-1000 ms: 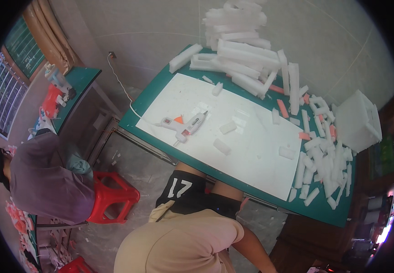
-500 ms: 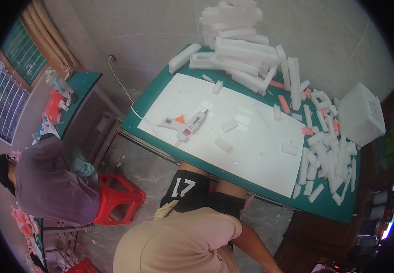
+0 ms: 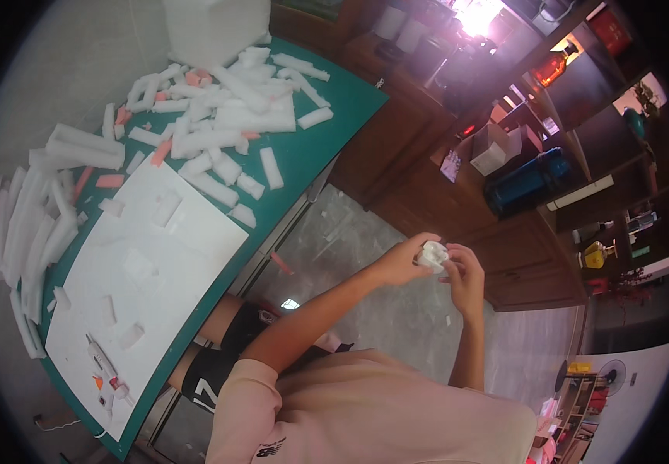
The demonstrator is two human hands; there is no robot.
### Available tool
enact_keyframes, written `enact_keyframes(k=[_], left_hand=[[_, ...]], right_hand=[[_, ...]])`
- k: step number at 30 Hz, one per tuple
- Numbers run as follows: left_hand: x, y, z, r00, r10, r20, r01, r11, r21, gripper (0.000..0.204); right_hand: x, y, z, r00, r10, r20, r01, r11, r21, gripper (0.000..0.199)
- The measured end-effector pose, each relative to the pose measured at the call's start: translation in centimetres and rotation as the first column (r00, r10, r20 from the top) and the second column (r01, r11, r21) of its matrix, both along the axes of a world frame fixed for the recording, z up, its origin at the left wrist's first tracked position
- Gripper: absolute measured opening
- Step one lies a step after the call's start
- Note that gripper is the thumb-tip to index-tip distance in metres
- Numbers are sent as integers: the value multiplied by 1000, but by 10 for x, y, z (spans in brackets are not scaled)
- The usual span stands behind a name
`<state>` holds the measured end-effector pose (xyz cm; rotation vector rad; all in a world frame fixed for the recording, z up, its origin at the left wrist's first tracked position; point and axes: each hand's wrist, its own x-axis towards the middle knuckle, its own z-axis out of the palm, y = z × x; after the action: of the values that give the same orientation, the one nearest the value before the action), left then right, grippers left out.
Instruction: Glue small white and pink foam blocks together using a hot glue gun.
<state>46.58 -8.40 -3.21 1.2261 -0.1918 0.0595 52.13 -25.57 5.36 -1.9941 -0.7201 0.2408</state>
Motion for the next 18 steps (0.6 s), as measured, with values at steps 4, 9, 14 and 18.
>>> enact_keyframes(k=[4,9,14,18], left_hand=[[-6,9,9,1000,-22,-9,22,999,-37,68],[-9,15,9,999,30,26,-29,998,-48,67],[-16,22,16,1000,-5,19,5,1000,13,67],[-17,22,15,999,16,38,-18,998,53,67]], right_hand=[[-1,5,9,1000,0,-29,0,1000,13,14],[0,9,19,999,40,-24,-40,998,-39,12],[-5,15,26,991,118,70,-107,983,-147,15],[-5,12,33,902,256,347,-124,924,-361,21]])
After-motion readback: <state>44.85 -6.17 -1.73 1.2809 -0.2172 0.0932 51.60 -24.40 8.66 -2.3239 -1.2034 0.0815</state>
